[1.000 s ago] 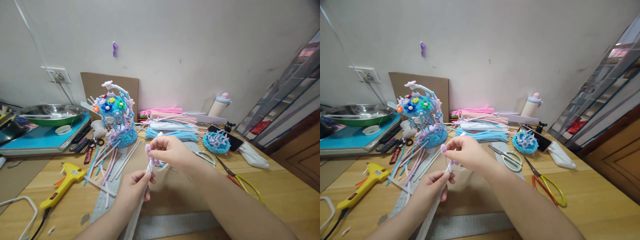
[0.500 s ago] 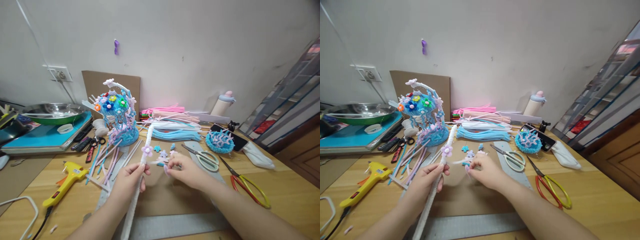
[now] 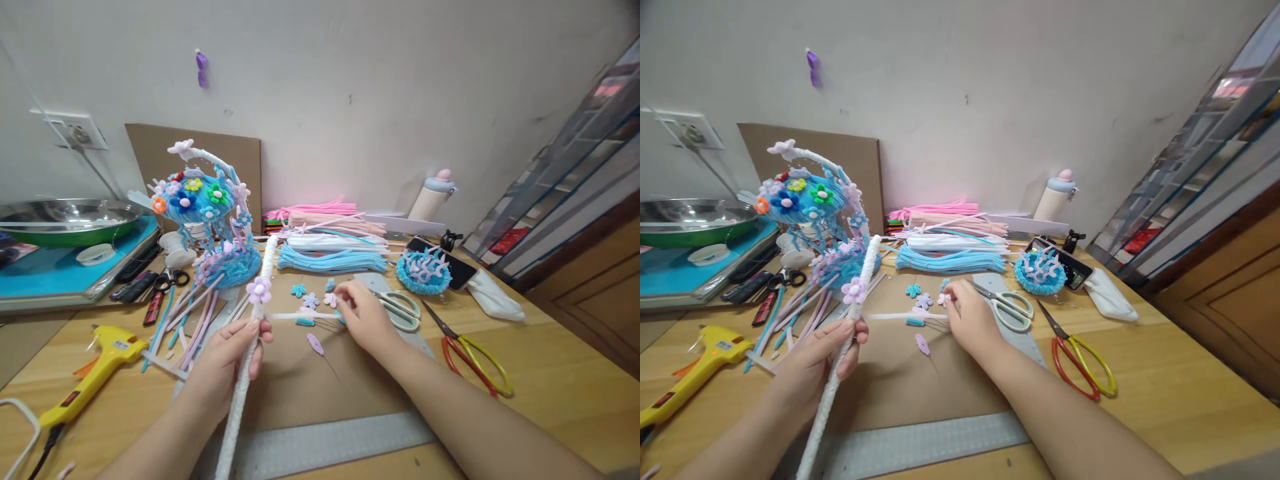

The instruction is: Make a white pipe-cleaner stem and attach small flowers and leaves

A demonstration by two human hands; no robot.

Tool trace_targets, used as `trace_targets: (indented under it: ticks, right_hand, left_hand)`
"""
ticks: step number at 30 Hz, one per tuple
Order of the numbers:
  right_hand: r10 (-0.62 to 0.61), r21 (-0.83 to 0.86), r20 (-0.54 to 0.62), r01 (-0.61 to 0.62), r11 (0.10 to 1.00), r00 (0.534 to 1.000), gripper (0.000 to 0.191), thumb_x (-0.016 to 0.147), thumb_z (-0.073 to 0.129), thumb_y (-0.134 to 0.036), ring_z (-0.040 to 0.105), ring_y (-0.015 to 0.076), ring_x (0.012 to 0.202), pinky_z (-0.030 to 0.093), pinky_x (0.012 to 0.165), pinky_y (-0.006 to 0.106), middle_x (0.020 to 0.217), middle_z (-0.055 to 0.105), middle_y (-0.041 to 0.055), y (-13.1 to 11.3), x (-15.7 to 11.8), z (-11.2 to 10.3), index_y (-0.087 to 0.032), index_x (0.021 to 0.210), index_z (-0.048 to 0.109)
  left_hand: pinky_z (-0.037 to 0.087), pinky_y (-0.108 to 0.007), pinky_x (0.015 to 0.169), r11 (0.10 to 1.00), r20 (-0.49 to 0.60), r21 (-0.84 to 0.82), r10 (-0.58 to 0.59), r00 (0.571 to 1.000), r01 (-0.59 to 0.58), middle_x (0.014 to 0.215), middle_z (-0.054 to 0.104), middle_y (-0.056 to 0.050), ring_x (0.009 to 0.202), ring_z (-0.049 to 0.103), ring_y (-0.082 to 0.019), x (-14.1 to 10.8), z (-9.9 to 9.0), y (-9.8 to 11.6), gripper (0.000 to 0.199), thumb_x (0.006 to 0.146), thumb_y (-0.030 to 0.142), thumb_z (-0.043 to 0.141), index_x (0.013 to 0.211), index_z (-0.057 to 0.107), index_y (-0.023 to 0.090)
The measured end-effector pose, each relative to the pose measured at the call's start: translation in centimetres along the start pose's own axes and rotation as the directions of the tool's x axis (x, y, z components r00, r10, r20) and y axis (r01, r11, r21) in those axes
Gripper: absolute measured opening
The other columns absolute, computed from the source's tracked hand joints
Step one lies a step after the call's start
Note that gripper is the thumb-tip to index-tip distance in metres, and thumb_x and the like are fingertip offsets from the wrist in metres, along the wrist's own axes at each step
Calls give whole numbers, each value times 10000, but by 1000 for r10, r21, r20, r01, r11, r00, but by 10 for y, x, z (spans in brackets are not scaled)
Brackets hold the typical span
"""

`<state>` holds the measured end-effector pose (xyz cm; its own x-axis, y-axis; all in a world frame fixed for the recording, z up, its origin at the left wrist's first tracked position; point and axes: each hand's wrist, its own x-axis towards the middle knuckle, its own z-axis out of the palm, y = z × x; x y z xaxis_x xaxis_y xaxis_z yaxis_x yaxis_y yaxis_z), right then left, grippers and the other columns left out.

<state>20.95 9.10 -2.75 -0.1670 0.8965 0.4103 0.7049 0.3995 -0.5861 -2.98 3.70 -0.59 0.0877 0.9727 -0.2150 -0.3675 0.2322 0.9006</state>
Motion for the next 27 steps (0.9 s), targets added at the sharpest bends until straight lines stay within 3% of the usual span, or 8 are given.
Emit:
trace_targets:
  ticks: [2,3,7,14,20,24,27]
  right_hand:
    - [45,-16,-59,-46,999,997,173,836,445,-190,506,156,739,374,666,270,870,566,43,8,6,-9,-182,990,523]
    - [90,-32,-29,-90,995,996,179,831,453,-205,506,155,726,372,657,269,865,573,41,14,9,-14,-183,993,526]
    - [260,-105,262,-240,965,930,95,762,539,-252,513,149,623,342,554,247,681,594,14,33,16,-27,-180,755,602]
    - [260,-88,370,-245,966,892,139,748,568,-315,530,130,615,329,525,222,697,625,5,37,8,-11,-195,767,635]
    - [222,-103,378,-198,975,899,56,688,625,-233,509,136,658,323,572,237,735,606,14,28,1,-1,-182,709,614]
    - [211,-82,401,-194,978,891,69,721,592,-228,490,130,612,323,553,244,668,583,7,17,2,-13,-173,679,589]
    - [175,150,376,-246,958,910,85,743,580,-253,493,119,616,355,556,239,695,573,-1,-5,5,-35,-173,771,586]
  left_hand:
    - [270,-148,344,1000,-5,-8,-14,1000,14,632,611,-9,333,410,-13,0,0,-1,206,738,322,644,769,655,118]
    - [271,-147,343,1000,0,-3,-22,1000,22,627,609,-8,330,406,-11,-1,0,-1,206,742,321,641,774,655,118]
    - [259,-147,330,996,106,49,-85,991,80,665,615,-9,314,413,-4,-4,1,-1,205,748,317,637,766,655,114]
    - [222,-142,313,976,313,92,-218,924,199,652,628,-30,288,419,-5,-12,4,-1,227,765,327,618,731,659,106]
    - [241,-139,308,971,243,144,-221,944,190,631,640,-39,288,427,-17,-13,10,-6,241,741,342,636,727,657,102]
    - [263,-142,317,964,162,221,-184,969,147,651,640,-32,299,441,-23,-11,13,-7,268,730,369,635,737,653,102]
    - [281,-150,319,954,117,274,-160,980,124,672,629,-21,309,457,-31,-8,13,-10,309,712,414,635,739,651,107]
